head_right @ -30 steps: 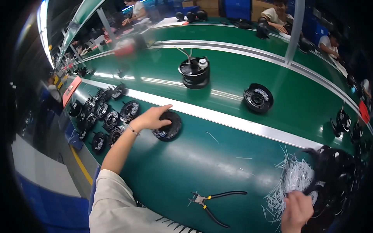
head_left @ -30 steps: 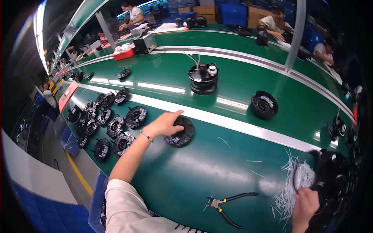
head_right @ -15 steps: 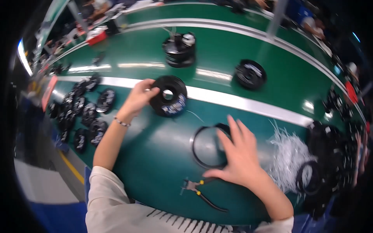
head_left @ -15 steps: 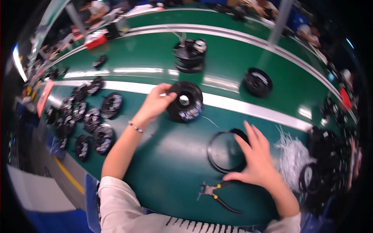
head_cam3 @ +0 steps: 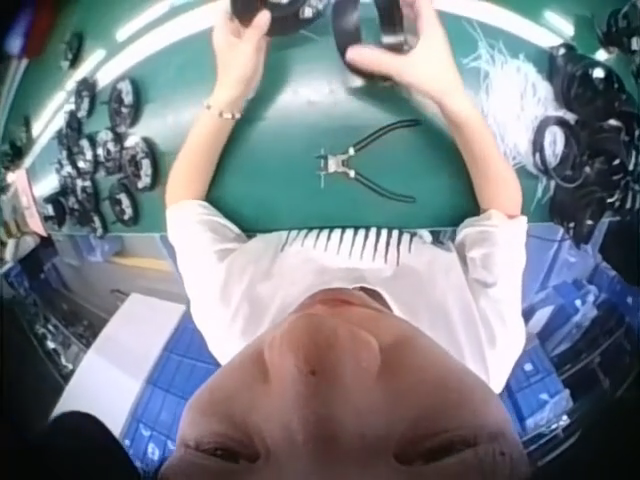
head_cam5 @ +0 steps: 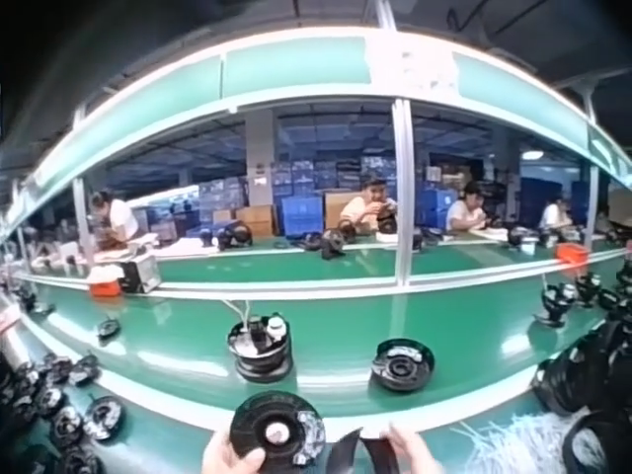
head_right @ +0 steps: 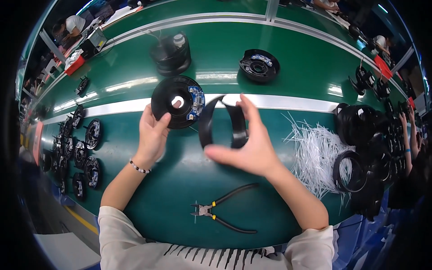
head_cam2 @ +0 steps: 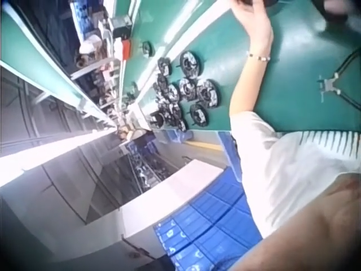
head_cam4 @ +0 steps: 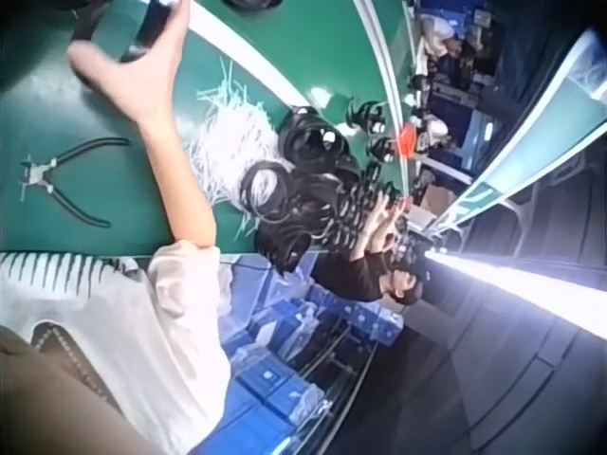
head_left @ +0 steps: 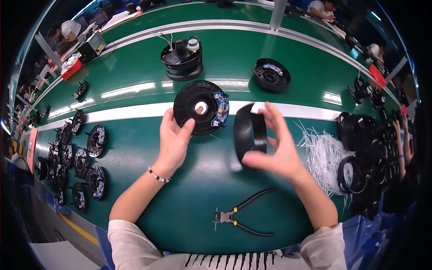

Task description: Assembling components into black plastic housings on a factory production line.

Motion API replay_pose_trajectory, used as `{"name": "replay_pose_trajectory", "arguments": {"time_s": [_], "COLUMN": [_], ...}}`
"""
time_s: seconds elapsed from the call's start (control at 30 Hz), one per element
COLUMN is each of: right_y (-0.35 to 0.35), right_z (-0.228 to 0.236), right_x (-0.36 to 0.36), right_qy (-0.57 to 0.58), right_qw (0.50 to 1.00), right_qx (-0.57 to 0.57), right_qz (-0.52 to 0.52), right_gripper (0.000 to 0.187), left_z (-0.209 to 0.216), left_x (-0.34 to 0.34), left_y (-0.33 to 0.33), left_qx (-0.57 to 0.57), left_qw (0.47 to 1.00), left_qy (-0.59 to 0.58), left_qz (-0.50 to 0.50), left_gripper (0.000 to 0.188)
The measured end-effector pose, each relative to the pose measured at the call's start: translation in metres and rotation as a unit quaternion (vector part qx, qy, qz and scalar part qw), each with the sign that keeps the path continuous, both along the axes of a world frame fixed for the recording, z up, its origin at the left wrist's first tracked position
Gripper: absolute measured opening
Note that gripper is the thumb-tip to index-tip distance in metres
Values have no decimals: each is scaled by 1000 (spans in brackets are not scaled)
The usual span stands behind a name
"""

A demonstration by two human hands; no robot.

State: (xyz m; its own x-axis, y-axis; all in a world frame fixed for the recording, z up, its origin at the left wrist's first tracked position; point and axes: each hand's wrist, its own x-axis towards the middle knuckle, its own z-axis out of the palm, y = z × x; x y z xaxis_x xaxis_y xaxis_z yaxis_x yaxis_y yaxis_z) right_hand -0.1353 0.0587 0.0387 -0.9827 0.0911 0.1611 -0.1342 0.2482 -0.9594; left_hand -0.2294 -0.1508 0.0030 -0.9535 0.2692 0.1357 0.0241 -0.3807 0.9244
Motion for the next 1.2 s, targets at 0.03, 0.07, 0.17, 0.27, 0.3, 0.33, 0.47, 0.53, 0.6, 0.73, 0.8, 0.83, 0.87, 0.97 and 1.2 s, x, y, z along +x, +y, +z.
{"name": "replay_pose_trajectory", "arguments": {"time_s": [0.03,0.07,0.17,0.27,0.3,0.33,0.47,0.53,0.6,0.73,0.8,0.83,0.87,0.97,1.2], "right_y": [-4,-11,-19,-20,-21,-23,-35,-33,-27,-32,-29,-25,-21,-14,-32], "right_z": [-1,3,-7,-12,-12,-11,-9,-5,4,8,14,18,22,10,7], "right_x": [-6,-11,-20,-23,-21,-18,-19,-21,-19,-20,-20,-20,-18,-20,-7], "right_qy": [-19,-27,14,82,85,86,145,161,146,181,187,191,187,172,213], "right_qw": [993,987,998,992,991,989,969,962,967,937,945,952,959,977,945], "right_qx": [-115,-147,-32,81,97,119,201,221,204,292,260,225,202,101,240], "right_qz": [-37,-63,-58,-47,-30,-27,-7,-8,33,59,69,77,73,80,65], "right_gripper": [110,109,115,118,118,118,119,120,118,116,116,117,117,116,106], "left_z": [-7,-10,-1,-5,5,9,9,11,15,1,1,10,23,30,16], "left_x": [3,9,28,26,24,18,13,11,9,2,1,3,9,13,17], "left_y": [6,13,33,16,15,20,27,28,27,27,22,23,25,30,29], "left_qx": [5,18,-18,8,97,185,205,216,240,308,316,320,262,217,216], "left_qw": [1000,1000,993,959,933,892,903,903,875,827,821,814,860,878,882], "left_qy": [19,22,70,-39,-128,-143,-264,-269,-288,-309,-304,-302,-273,-286,-283], "left_qz": [-3,-12,-89,-281,-322,-387,-269,-257,-305,-353,-365,-378,-342,-316,-308], "left_gripper": [39,43,55,72,71,62,59,54,51,56,57,58,56,59,51]}}
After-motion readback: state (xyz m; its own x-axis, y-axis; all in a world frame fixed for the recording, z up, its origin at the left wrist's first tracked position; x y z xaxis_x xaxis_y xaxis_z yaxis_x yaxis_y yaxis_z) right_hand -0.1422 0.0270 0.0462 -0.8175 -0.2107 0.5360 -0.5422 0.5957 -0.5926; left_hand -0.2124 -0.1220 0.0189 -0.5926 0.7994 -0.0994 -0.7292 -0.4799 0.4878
